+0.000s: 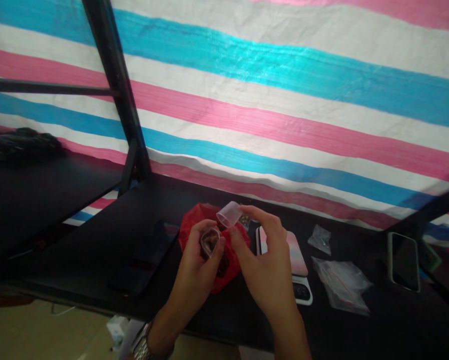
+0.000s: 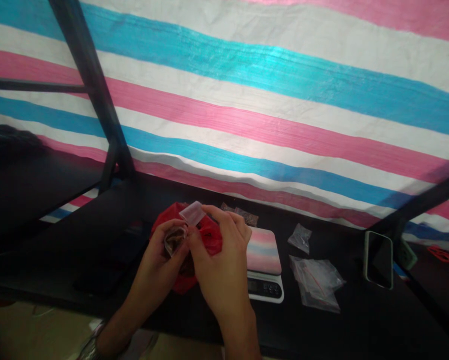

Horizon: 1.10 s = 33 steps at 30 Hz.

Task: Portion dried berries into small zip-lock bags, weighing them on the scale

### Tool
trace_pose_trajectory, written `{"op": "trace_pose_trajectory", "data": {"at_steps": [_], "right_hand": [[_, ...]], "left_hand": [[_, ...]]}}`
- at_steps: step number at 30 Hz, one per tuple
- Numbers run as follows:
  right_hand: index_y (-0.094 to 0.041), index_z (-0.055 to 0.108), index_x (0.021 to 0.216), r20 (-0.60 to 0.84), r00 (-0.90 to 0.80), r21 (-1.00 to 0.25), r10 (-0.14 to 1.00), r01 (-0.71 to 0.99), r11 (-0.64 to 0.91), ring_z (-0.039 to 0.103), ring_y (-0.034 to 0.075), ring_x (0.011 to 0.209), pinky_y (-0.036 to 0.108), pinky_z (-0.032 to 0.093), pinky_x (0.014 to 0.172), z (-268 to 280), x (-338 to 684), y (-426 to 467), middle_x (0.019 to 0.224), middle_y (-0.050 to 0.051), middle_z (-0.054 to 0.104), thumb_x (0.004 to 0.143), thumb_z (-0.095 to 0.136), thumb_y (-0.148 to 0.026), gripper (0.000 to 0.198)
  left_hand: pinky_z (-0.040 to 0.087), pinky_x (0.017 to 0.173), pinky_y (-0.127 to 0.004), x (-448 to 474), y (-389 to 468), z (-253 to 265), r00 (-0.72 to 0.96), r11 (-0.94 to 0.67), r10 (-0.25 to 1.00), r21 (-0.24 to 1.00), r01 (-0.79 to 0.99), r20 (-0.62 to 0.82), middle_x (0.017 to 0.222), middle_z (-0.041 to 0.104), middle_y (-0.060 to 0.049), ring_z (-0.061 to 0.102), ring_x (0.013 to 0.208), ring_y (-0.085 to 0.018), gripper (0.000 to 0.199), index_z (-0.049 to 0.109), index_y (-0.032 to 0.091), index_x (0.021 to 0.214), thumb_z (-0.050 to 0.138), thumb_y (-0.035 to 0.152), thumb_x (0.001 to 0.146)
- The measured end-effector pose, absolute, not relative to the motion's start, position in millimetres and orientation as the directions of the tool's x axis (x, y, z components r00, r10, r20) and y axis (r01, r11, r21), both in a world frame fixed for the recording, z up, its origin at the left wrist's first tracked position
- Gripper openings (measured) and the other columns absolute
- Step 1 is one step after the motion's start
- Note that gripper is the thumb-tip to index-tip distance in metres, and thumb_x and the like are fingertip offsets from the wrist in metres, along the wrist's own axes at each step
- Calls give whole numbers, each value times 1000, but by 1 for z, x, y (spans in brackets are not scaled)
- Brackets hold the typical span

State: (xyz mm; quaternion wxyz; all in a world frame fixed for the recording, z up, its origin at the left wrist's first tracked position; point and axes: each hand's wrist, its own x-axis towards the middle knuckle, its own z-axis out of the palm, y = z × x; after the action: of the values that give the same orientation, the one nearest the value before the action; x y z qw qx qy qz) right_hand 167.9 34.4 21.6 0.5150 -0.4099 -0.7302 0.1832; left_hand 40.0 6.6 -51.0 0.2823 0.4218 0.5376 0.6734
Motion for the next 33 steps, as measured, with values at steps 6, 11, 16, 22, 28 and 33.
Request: {"op": "trace_pose_trajectory", "data": {"at_steps": [6, 11, 16, 22, 28, 33], "right_hand": [[-29, 76, 121, 488, -166, -696, 857, 519, 497, 62, 31, 117, 49, 43, 104, 8, 173, 49, 121, 6, 78, 93, 78, -22, 29], [-29, 78, 113, 311, -407, -583, 859, 632, 511, 60, 32, 114, 49, 42, 99, 0, 165, 43, 114, 5, 81, 95, 77, -17, 21], [-25, 77, 108, 190, -490, -536, 851, 674, 508, 60, 34, 118, 52, 41, 102, -6, 159, 40, 117, 6, 81, 95, 75, -13, 18], [-26, 78, 110, 311, -413, -770, 856, 420, 481, 68, 24, 116, 44, 47, 107, 10, 178, 45, 118, 3, 80, 99, 69, -15, 17], [-26, 79, 122, 235, -500, -917, 833, 171, 361, 75, 20, 109, 35, 58, 99, 8, 182, 45, 118, 3, 82, 102, 64, -23, 26], [-24, 79, 106, 187, -507, -972, 841, 28, 233, 75, 18, 89, 29, 61, 81, 0, 187, 50, 96, 1, 81, 98, 70, -31, 15]], "left_hand": [[58, 79, -27, 40, 0, -37, -585, -296, 746, 945, 136, 318, 99, 69, 0, 70, 87, -16, 34, 63, 25, 116, 77, 35, 87], [54, 66, -24, 38, -16, -30, -607, -390, 610, 860, 329, 509, 90, 68, 2, 65, 74, -13, 23, 64, 26, 111, 74, 30, 91], [55, 67, -26, 43, -20, -40, -551, -372, 634, 839, 396, 542, 93, 69, 1, 66, 75, -14, 20, 64, 26, 108, 74, 30, 91], [62, 87, -32, 39, -5, -40, -522, -327, 774, 932, 157, 359, 104, 76, -4, 74, 96, -19, 22, 66, 24, 110, 69, 40, 95], [57, 114, -42, 43, -1, -37, -341, -288, 909, 953, -93, 241, 138, 76, -10, 73, 127, -26, 32, 73, 24, 118, 71, 48, 97], [56, 116, -47, 48, 6, -41, -264, -271, 941, 939, -211, 212, 154, 67, -14, 67, 138, -34, 50, 72, 25, 130, 76, 57, 92]]}}
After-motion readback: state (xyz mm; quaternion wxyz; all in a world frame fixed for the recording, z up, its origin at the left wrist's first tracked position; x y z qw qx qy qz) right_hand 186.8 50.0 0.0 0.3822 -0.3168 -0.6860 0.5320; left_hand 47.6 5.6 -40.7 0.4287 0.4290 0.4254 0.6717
